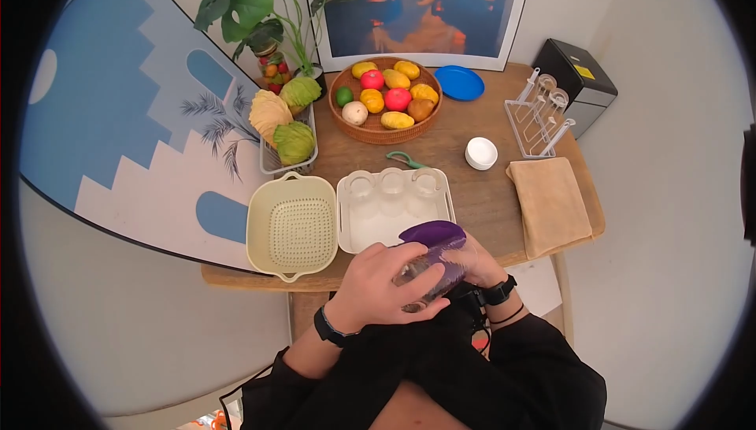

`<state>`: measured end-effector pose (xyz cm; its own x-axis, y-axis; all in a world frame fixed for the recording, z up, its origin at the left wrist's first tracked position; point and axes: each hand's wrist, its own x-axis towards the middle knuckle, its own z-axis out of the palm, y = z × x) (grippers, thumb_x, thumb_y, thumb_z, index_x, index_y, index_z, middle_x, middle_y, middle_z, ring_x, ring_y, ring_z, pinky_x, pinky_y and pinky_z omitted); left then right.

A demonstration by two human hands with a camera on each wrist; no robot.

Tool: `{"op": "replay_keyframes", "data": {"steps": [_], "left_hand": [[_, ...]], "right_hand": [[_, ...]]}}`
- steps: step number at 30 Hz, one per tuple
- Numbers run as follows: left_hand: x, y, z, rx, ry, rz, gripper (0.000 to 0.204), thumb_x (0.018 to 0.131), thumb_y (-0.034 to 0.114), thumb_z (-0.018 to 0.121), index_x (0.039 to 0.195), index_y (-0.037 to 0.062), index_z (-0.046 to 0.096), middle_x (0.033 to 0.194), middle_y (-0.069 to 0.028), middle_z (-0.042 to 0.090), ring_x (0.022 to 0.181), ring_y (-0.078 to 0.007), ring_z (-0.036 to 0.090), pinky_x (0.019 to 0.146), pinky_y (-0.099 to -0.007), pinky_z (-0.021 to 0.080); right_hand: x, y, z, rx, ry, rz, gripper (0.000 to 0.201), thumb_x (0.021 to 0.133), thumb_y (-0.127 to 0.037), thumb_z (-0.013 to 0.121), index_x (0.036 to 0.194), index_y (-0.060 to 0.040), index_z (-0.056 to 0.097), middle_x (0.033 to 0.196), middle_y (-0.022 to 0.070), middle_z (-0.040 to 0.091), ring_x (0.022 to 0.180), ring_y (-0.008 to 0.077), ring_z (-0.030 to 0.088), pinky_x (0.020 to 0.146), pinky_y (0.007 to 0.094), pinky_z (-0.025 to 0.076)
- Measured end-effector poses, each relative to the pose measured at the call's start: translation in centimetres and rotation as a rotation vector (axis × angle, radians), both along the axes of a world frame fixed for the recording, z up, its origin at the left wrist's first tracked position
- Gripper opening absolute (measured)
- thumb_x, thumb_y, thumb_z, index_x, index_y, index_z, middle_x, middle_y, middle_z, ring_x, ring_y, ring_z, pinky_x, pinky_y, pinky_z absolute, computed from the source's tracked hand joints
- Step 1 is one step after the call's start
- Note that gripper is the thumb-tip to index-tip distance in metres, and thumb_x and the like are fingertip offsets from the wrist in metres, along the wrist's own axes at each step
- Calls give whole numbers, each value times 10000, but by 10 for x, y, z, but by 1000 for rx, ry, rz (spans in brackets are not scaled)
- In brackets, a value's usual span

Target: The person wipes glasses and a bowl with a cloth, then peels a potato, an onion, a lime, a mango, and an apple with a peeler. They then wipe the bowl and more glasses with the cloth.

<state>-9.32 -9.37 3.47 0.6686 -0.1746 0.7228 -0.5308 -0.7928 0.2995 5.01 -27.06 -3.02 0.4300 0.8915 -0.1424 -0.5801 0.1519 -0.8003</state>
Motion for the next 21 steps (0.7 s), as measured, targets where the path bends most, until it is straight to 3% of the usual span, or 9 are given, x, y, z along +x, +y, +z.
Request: {"op": "replay_keyframes", "data": {"steps": [4,6,7,9,11,13,16,17,21], "left_hand": [[9,-5,-23,-212,-61,30,620,721,333,876,1222,140,568,1123,-140,636,729,-235,624,616,-303,513],[8,-12,-31,-1111,329,-12,578,810,244,811,1275,117,492,1146,-115,629,726,-188,615,605,-279,505],[7,-6,-23,-1115,329,-10,578,810,244,811,1275,117,492,1146,-115,629,726,-188,615,605,-279,505],[3,8,-1,-1629,922,-114,548,876,173,744,1324,107,435,1151,-87,614,816,-161,612,671,-297,539],[4,7,-5,-1528,913,-75,615,863,253,772,1361,141,429,1148,-77,609,839,-157,612,690,-283,538],[6,1,-10,-747,305,25,664,796,327,831,1345,181,488,1132,-91,619,800,-177,624,667,-281,532],[5,5,9,-11,-19,8,545,779,333,832,1236,142,605,1108,-114,610,704,-207,607,621,-293,523],[4,5,10,-12,-20,13,545,779,333,832,1236,142,605,1108,-114,610,704,-207,607,621,-293,523],[2,-1,-3,-153,31,23,500,768,320,839,1179,146,613,1114,-126,616,711,-228,608,629,-287,528]], "right_hand": [[-3,-3,26,-88,-276,-85,510,821,-96,775,1286,15,595,1201,107,680,1099,210,651,973,352,512],[-10,-6,30,-273,-910,-495,397,792,-101,817,1139,2,655,1038,92,730,934,208,698,859,344,555],[-9,-6,33,-275,-910,-492,397,792,-101,817,1139,2,655,1038,92,730,934,208,698,859,344,555],[-5,-10,40,39,-1650,-775,414,742,-100,863,1083,2,653,994,95,735,888,180,697,815,329,558],[-4,-9,36,32,-1657,-758,441,729,-72,863,1103,7,641,1027,101,728,916,167,687,840,328,549],[-5,-3,42,-227,-915,-572,428,767,-38,813,1151,10,628,1075,109,717,955,188,684,877,329,542],[1,-1,35,-153,-414,-229,483,803,-57,778,1250,14,610,1132,98,704,1041,182,658,939,312,512],[1,-1,30,-94,-128,-63,505,809,-74,778,1275,15,606,1140,91,703,1060,176,651,950,307,503],[1,-1,21,-170,-241,-63,456,816,-78,780,1236,12,628,1108,103,712,1025,188,667,915,336,525]]}}
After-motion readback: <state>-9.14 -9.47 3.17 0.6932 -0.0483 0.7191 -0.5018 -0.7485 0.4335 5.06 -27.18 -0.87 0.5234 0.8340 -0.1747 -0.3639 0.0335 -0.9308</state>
